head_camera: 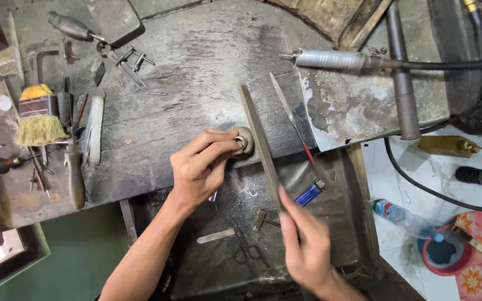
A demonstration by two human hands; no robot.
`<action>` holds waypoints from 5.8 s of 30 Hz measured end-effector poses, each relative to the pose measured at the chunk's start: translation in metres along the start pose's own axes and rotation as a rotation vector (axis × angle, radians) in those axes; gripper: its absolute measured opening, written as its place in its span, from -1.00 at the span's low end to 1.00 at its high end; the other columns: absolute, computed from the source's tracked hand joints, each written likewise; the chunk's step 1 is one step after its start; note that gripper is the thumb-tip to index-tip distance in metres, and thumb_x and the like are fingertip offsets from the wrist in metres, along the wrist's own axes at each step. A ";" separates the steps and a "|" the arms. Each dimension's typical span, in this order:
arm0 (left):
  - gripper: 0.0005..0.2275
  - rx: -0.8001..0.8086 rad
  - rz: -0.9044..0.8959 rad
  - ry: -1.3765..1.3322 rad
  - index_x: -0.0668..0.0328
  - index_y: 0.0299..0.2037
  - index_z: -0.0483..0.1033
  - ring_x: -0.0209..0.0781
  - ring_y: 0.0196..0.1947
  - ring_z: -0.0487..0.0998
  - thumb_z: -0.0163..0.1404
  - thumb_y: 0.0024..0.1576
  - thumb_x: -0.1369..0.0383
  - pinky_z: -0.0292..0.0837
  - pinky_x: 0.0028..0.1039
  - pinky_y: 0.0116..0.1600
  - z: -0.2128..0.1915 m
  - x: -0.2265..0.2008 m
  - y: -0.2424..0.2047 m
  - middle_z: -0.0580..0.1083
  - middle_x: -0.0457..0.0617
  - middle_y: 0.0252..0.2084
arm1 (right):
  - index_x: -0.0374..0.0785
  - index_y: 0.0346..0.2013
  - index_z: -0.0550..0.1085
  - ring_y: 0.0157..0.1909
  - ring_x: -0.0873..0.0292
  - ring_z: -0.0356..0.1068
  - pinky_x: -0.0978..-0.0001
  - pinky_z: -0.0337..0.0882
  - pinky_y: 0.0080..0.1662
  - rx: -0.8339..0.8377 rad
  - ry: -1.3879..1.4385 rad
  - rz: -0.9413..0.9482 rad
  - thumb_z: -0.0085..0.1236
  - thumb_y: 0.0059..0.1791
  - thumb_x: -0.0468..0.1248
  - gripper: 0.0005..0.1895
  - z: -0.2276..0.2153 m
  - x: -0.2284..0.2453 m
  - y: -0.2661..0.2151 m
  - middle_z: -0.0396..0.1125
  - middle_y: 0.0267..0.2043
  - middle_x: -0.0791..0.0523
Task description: Filing the outer surface of a metal ring at a jeweler's workbench to smooth it.
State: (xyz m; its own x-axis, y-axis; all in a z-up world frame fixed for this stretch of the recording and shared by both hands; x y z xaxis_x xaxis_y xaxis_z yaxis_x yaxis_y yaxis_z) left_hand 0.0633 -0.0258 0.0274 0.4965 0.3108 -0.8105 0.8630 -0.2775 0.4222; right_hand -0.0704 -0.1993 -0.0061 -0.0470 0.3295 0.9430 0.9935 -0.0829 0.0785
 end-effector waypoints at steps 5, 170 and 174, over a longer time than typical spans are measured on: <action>-0.77 0.028 0.008 -0.041 0.44 -0.23 0.58 -0.08 -0.15 0.62 0.09 -0.05 0.80 0.52 -0.46 -0.14 0.000 0.000 0.004 0.56 0.11 -0.14 | -0.45 0.06 0.46 -0.51 0.31 0.40 0.56 0.37 -0.44 -0.089 -0.034 0.244 0.03 -0.13 -0.43 -0.55 -0.002 -0.030 -0.090 0.57 -0.28 -0.05; -0.75 -0.065 -0.234 -0.299 0.13 -0.08 0.60 -0.36 -0.20 0.50 0.27 0.03 0.43 0.48 -0.62 -0.18 -0.005 0.009 -0.012 0.44 -0.03 0.09 | -0.47 0.04 0.46 -0.18 0.07 0.47 0.39 0.55 -0.13 -0.051 -0.447 -0.081 0.35 -0.23 -0.37 -0.44 -0.036 0.000 -0.006 0.38 -0.01 -0.13; -0.70 -0.079 -0.187 -0.118 0.29 -0.06 0.61 -0.30 -0.27 0.52 0.26 -0.02 0.63 0.48 -0.56 -0.17 -0.009 -0.005 -0.001 0.56 -0.01 -0.09 | -0.50 0.11 0.38 -0.06 -0.04 0.48 0.25 0.55 -0.03 -0.003 -0.436 -0.031 0.37 -0.25 -0.39 -0.34 -0.028 -0.008 -0.024 0.30 0.11 -0.20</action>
State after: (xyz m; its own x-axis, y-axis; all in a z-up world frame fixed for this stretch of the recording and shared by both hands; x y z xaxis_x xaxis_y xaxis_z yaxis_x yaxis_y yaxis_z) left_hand 0.0609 -0.0192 0.0343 0.3171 0.2407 -0.9174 0.9458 -0.1517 0.2871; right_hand -0.0970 -0.2265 -0.0068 -0.0274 0.6983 0.7153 0.9920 -0.0692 0.1056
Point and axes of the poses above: each hand's wrist, its own y-axis towards the middle knuckle, its own z-axis out of the palm, x = y × z, the point moved 8 cm from there along y, towards the middle knuckle
